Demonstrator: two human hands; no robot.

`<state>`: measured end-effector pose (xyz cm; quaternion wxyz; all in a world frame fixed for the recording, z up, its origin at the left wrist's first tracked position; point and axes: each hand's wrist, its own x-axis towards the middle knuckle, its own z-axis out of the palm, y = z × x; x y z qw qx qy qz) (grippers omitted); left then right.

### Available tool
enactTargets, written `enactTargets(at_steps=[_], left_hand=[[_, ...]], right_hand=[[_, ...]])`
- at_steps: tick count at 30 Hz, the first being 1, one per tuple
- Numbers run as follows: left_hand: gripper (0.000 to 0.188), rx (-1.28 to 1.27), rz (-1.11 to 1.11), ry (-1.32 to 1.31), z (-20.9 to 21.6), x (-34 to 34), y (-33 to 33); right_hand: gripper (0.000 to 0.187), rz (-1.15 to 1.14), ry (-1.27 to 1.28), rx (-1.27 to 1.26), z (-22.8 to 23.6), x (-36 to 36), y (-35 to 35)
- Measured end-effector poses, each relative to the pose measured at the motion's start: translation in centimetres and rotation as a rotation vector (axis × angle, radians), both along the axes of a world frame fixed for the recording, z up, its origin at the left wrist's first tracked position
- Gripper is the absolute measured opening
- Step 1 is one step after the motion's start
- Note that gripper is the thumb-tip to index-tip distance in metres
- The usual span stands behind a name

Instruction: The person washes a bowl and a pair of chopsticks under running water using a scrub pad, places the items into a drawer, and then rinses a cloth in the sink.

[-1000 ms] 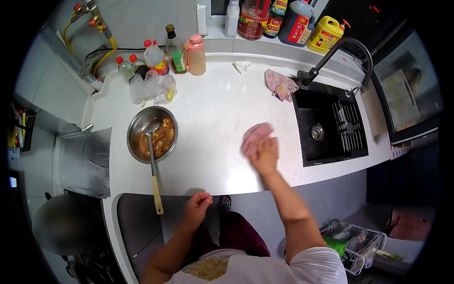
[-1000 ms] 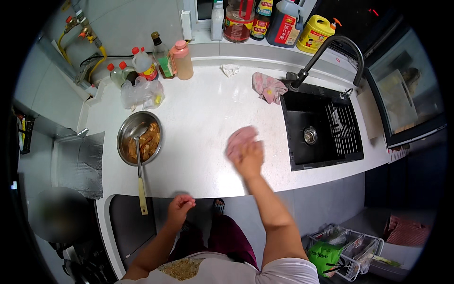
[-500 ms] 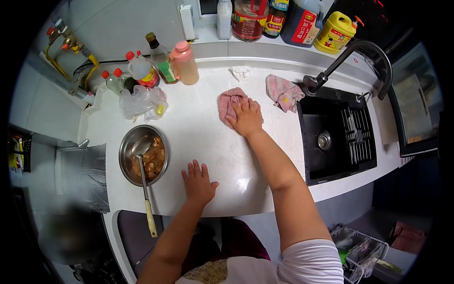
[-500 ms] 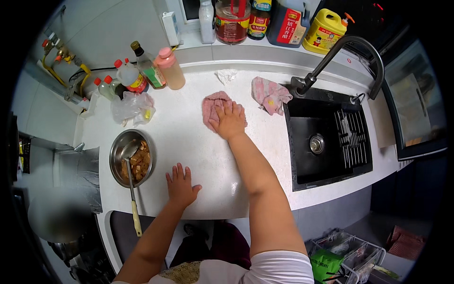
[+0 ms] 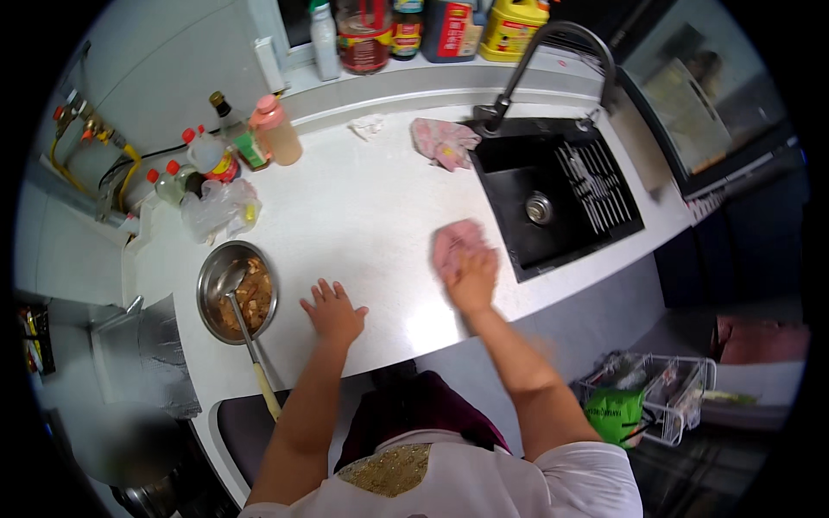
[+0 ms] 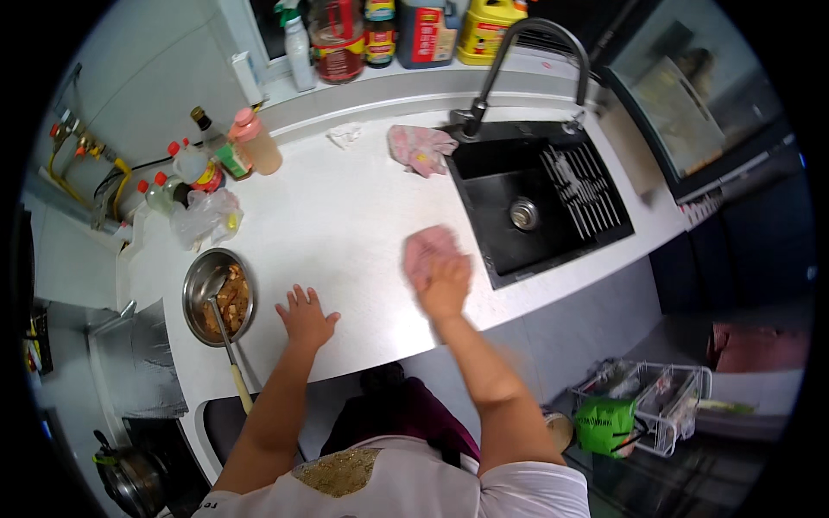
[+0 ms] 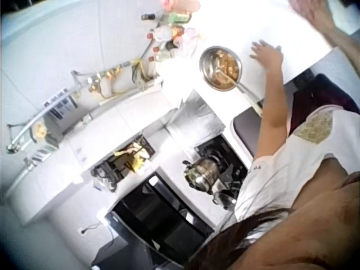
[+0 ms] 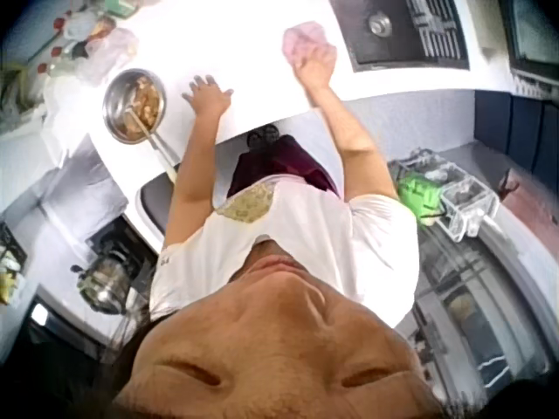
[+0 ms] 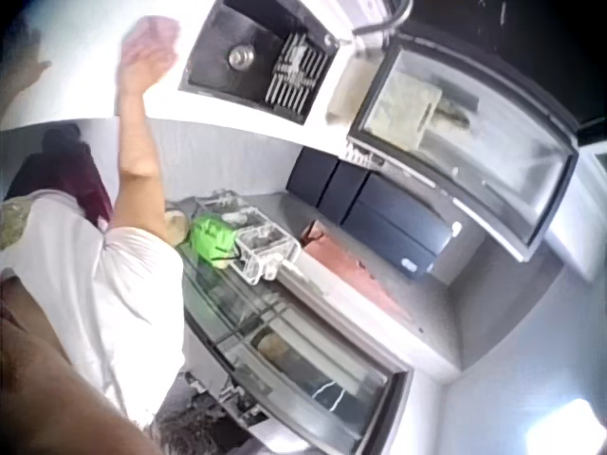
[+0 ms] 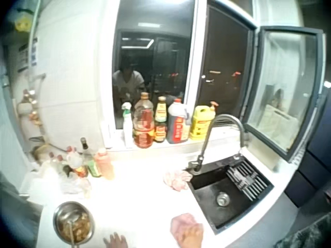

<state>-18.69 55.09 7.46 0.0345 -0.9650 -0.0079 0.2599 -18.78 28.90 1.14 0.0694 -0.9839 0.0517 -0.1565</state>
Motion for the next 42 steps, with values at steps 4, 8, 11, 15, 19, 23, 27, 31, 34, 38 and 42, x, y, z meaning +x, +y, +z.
enactTargets(at_steps=[4,8,11,15,19,23,27,31,34,38,42], left_hand=[[0.078,0.035,0.008,-0.042,0.6,-0.1,-0.7],[0.075,0.095,0.025,-0.050,1.9,0.8,-2.6],[0.069,0.147,0.093,0.121,2.8,2.5,-4.3],[0.066,-0.010,0.233,-0.101,2.8,3.4,-9.9],[0.071,-0.160,0.137,-0.385,0.1,4.5,-19.4],[0.072,-0.340,0.016,-0.395,0.3,9.9,-28.8],[0.061,-0.197,-0.226,-0.653,3.1,19.9,-35.2],[0.047,-0.013,-0.293,-0.702,2.0,27.2,-35.6],[0.046,0.172,-0.259,-0.492,3.6,28.4,-35.7],[0.047,0.106,-0.196,-0.538,4.2,27.7,-36.4],[0.047,-0.631,0.006,-0.690,-0.3,24.8,-40.1]], right_hand=[[0.048,0.330,0.132,0.224,3.1,-7.5,7.2],[0.043,0.470,0.115,0.249,3.2,-8.6,2.3],[0.037,0.347,0.017,0.169,2.2,-6.9,-9.7],[0.049,-0.167,-0.025,-0.089,-0.2,-5.9,-27.5],[0.045,-0.114,-0.104,0.049,-0.6,-3.2,-34.9],[0.036,0.046,-0.091,0.335,-0.8,1.1,-35.3],[0.024,0.139,0.116,0.923,0.4,9.2,-33.4],[0.042,-0.180,0.599,2.175,2.4,16.2,-32.2],[0.054,-0.212,0.686,2.511,0.5,19.0,-33.7],[0.062,-0.243,0.663,2.618,3.5,19.9,-34.3],[0.056,-0.463,0.696,2.632,2.8,21.2,-34.6]])
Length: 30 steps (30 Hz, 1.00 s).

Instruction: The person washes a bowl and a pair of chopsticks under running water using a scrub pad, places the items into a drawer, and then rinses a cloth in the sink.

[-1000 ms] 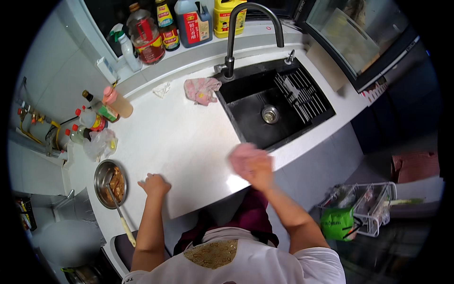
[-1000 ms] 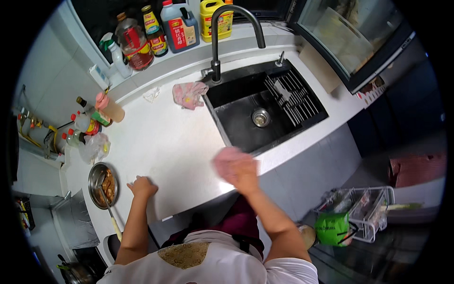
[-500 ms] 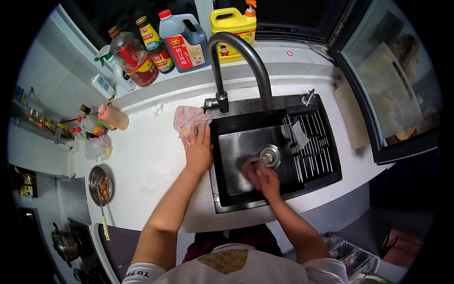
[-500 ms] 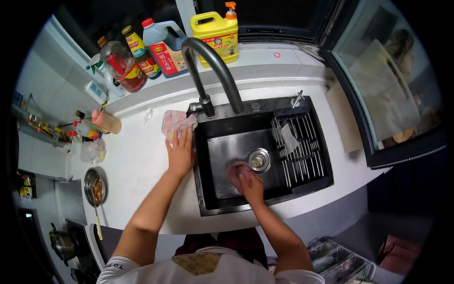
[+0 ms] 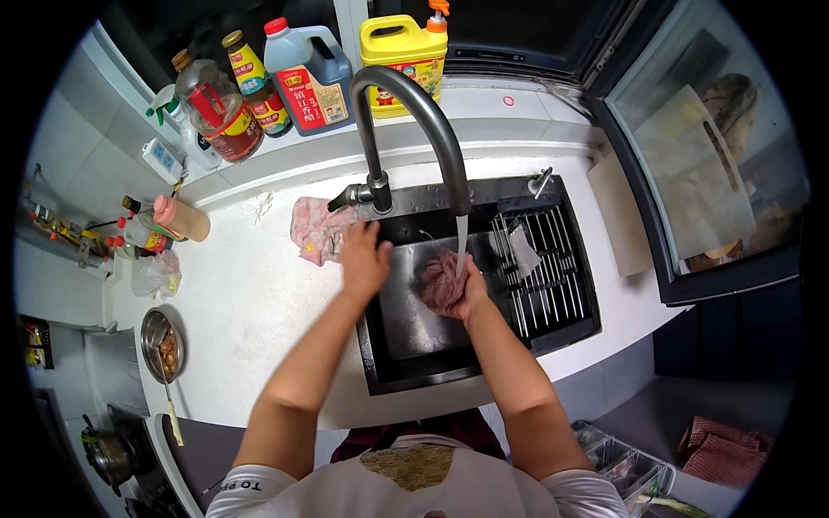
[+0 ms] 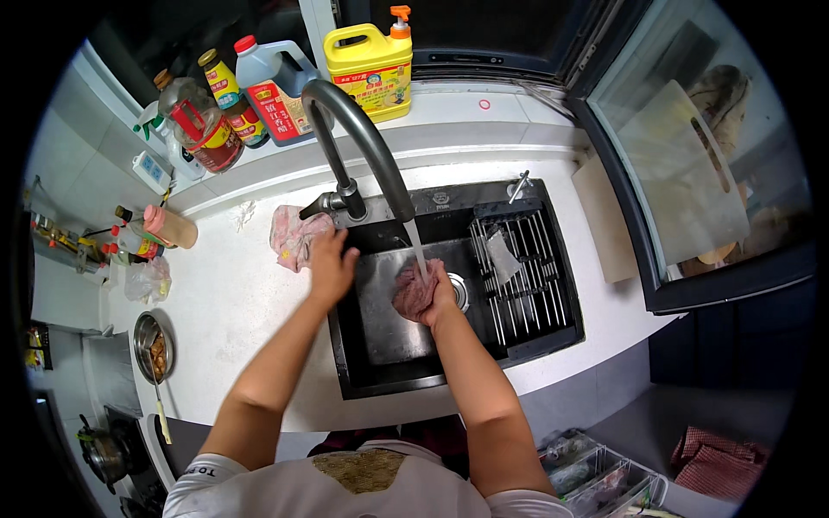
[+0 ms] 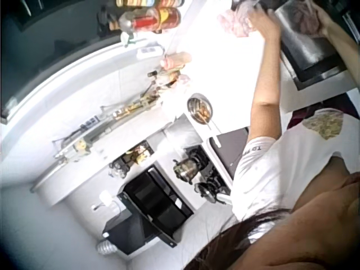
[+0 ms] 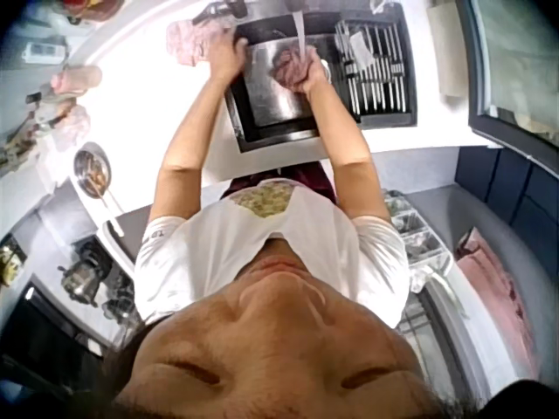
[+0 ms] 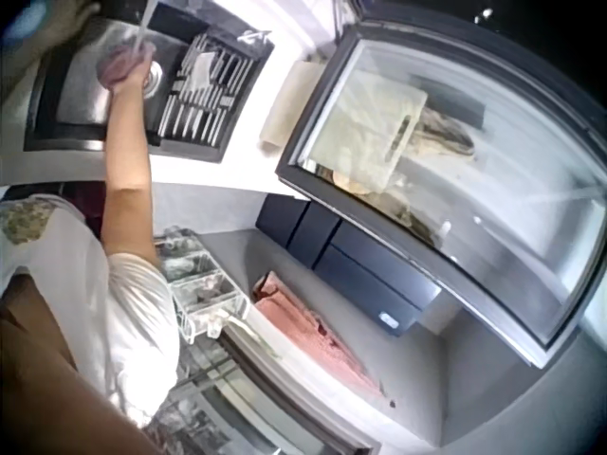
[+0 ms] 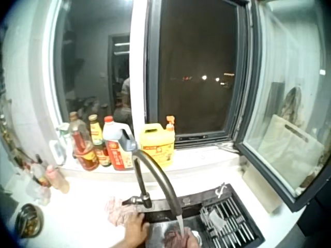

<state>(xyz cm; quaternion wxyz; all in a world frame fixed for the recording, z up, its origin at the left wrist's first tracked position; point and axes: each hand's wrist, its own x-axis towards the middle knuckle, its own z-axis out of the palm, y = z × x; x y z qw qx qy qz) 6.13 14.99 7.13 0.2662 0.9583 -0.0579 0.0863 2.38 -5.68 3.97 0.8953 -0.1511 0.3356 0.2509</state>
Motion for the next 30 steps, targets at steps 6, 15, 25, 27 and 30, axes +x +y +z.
enactTargets(at_steps=[6,15,25,27,30], left_hand=[[0.071,-1.014,0.406,0.997,-5.3,-5.0,-6.9],[0.042,-1.329,0.460,1.303,-6.7,-0.3,-11.7],[0.031,-1.960,0.541,1.182,-10.3,0.7,-11.3],[0.033,-1.969,0.382,1.228,-7.6,-0.5,-10.4],[0.034,-1.918,0.432,1.209,-10.6,-2.4,-10.3]], right_hand=[[0.053,0.204,0.117,-0.154,0.9,-0.3,-1.4],[0.047,0.476,-0.023,-0.311,-8.7,2.3,-2.8],[0.042,0.872,-0.556,-1.247,-5.6,3.6,-2.9],[0.044,0.965,-0.654,-1.235,-3.7,3.2,-3.4],[0.052,0.906,-0.516,-1.012,-0.1,2.4,-4.7]])
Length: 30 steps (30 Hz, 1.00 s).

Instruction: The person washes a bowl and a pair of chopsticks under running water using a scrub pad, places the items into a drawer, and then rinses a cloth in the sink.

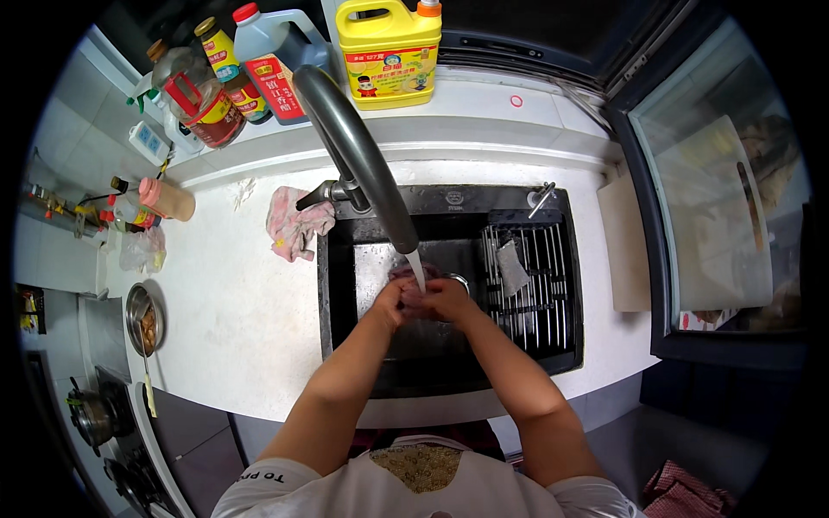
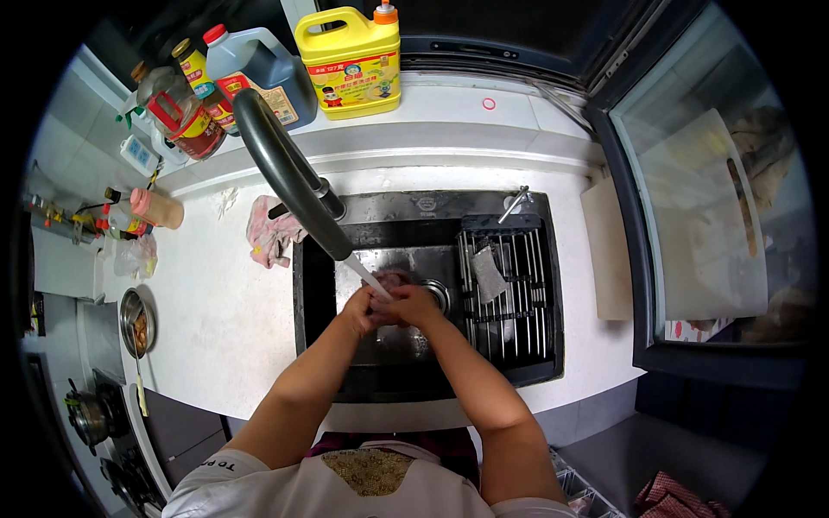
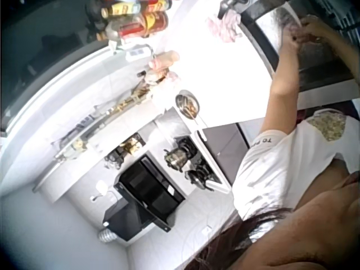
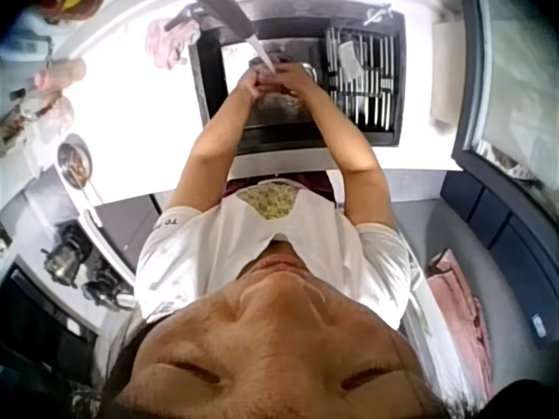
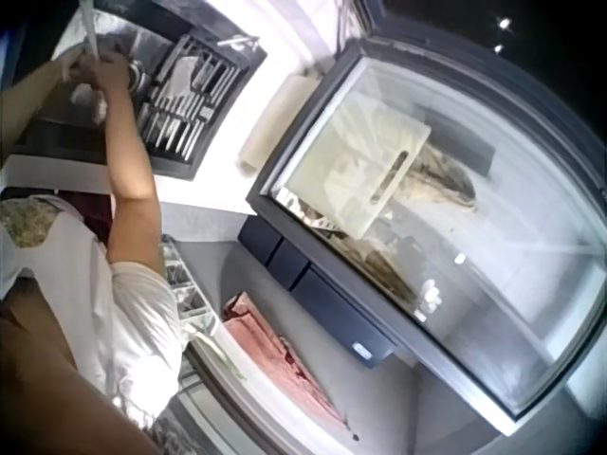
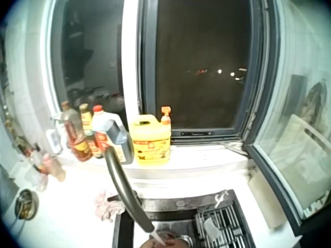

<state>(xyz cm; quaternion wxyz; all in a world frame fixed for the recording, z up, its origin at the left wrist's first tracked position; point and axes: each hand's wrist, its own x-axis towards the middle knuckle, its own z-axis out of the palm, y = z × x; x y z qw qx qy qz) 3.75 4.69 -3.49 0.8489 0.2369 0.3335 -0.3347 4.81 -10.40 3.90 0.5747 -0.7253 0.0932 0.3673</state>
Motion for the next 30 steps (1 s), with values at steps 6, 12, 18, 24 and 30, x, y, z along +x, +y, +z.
enactTargets(at_steps=[6,12,18,24,30], left_hand=[[0.025,0.107,0.464,0.188,2.4,-1.1,-3.9],[0.028,0.121,0.148,-0.033,0.5,-2.4,-1.9],[0.046,0.232,-0.147,0.159,7.3,-1.5,0.9],[0.043,0.332,0.112,-0.043,-0.5,-3.2,-1.5],[0.034,0.576,0.119,-0.036,0.5,-3.9,-2.8]], right_hand=[[0.074,-0.571,-0.080,0.104,-8.1,-3.3,1.3],[0.056,-0.470,0.405,1.165,-13.4,-3.0,0.6],[0.033,-0.496,-0.131,0.388,-8.4,-3.2,3.5],[0.032,-0.488,-0.560,-0.080,-7.4,-4.8,5.6],[0.029,-0.651,-0.521,-0.182,-8.1,-5.4,5.6]])
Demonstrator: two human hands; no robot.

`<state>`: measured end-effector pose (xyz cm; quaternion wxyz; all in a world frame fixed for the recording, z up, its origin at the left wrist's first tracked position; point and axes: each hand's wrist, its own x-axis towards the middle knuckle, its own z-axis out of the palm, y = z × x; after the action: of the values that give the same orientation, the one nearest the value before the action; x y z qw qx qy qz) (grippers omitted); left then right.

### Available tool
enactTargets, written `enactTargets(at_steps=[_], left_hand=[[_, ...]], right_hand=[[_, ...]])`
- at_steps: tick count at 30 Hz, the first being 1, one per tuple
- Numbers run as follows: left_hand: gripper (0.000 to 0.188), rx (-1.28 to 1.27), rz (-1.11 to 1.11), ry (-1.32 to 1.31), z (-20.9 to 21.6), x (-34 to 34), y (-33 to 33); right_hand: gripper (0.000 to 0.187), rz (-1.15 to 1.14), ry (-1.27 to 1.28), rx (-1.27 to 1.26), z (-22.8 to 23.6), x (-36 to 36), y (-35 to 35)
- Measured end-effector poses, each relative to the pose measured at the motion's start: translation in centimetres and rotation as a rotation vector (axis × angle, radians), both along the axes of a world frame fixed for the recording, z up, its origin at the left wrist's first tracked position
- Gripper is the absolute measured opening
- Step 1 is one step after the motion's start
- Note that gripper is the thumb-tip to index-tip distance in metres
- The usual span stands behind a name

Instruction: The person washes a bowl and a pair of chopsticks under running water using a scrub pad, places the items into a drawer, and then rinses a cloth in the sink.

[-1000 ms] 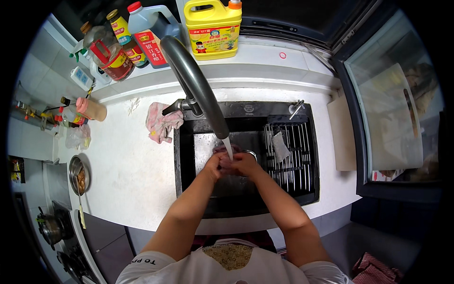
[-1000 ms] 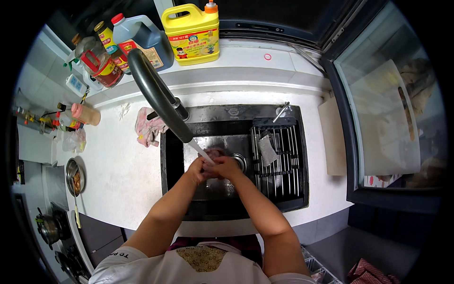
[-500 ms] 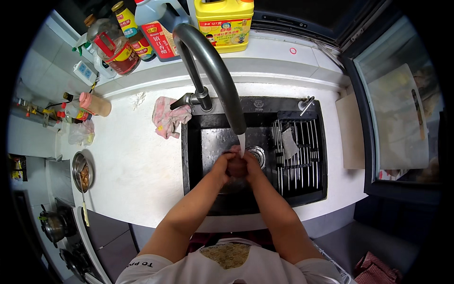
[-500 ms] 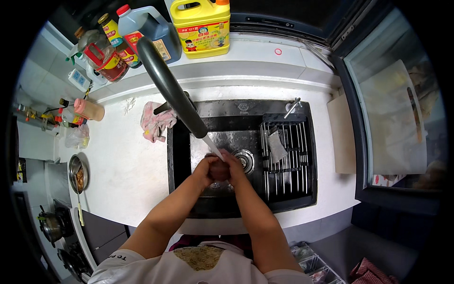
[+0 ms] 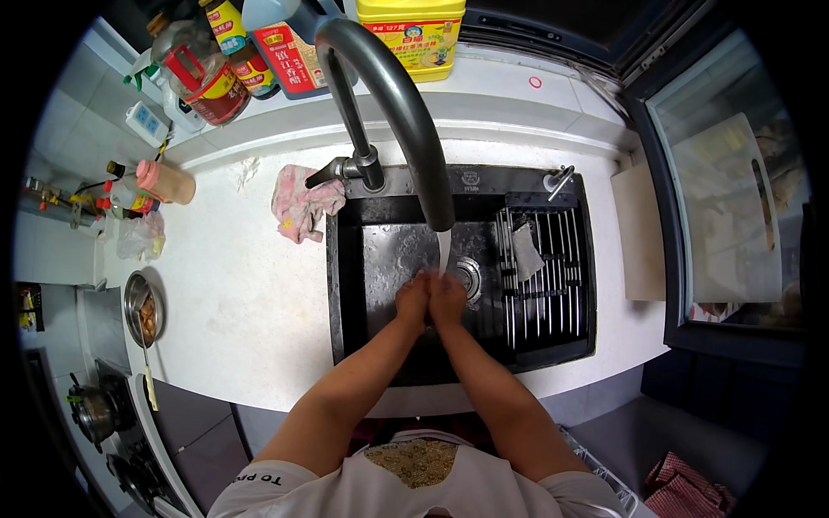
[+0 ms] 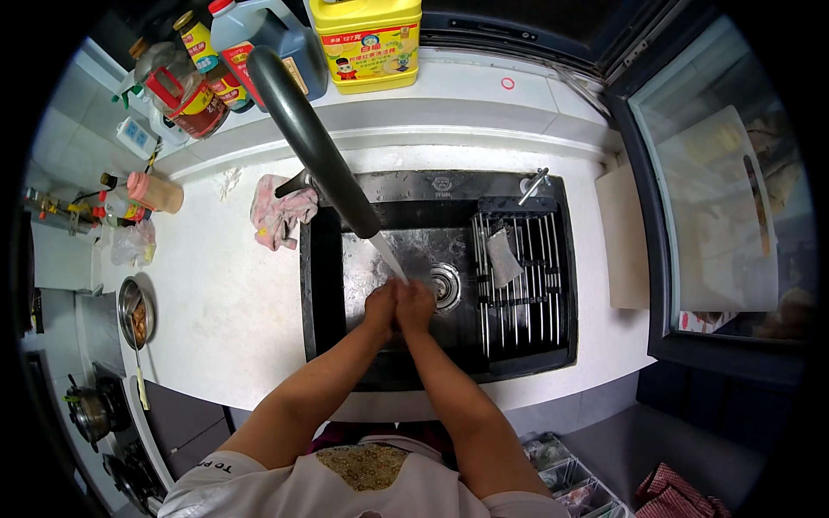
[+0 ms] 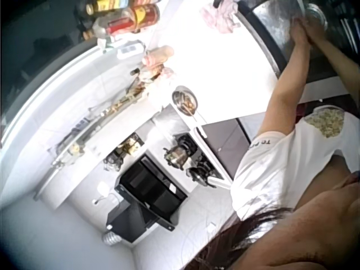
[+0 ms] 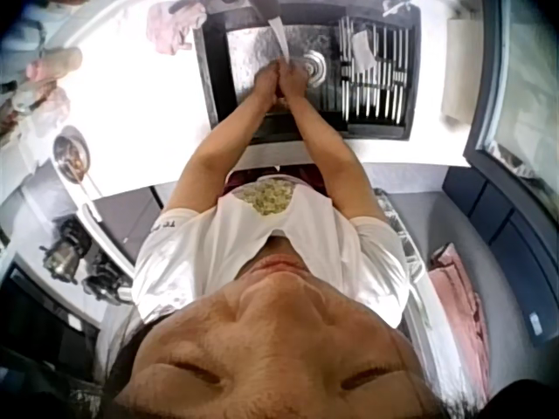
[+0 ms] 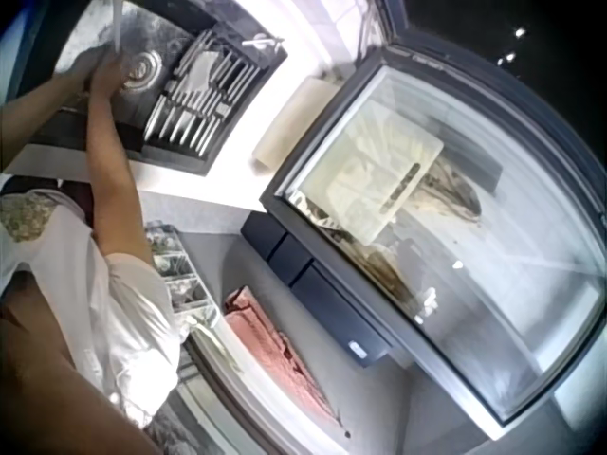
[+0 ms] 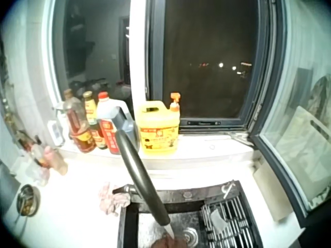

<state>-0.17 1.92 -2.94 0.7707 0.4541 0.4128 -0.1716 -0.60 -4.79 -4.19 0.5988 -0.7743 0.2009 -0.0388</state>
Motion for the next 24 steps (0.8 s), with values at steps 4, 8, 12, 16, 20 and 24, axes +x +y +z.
enactTargets(at_steps=[4,8,12,16,20,24], left_hand=[[0.025,0.161,-0.043,-0.035,0.9,0.2,-0.1],[0.018,0.224,-0.171,-0.071,-0.6,0.8,0.4],[0.019,0.356,-0.277,-0.234,-2.9,1.0,1.0],[0.025,0.847,-0.567,-0.662,0.3,1.1,1.6],[0.033,0.613,-0.338,-0.669,-0.8,-0.6,1.7],[0.034,-0.196,-0.110,-0.007,3.5,0.3,1.5]], right_hand=[[0.025,-0.061,0.005,0.117,-0.2,0.0,0.2],[0.020,-0.053,0.040,0.229,-2.0,0.1,-0.2],[0.018,-0.081,0.217,0.523,-0.7,0.2,-0.8],[0.022,-0.026,0.649,1.179,5.1,0.5,-3.4],[0.028,-0.020,0.439,1.154,1.8,0.1,-4.1],[0.049,0.053,0.194,0.875,0.5,-0.1,-3.5]])
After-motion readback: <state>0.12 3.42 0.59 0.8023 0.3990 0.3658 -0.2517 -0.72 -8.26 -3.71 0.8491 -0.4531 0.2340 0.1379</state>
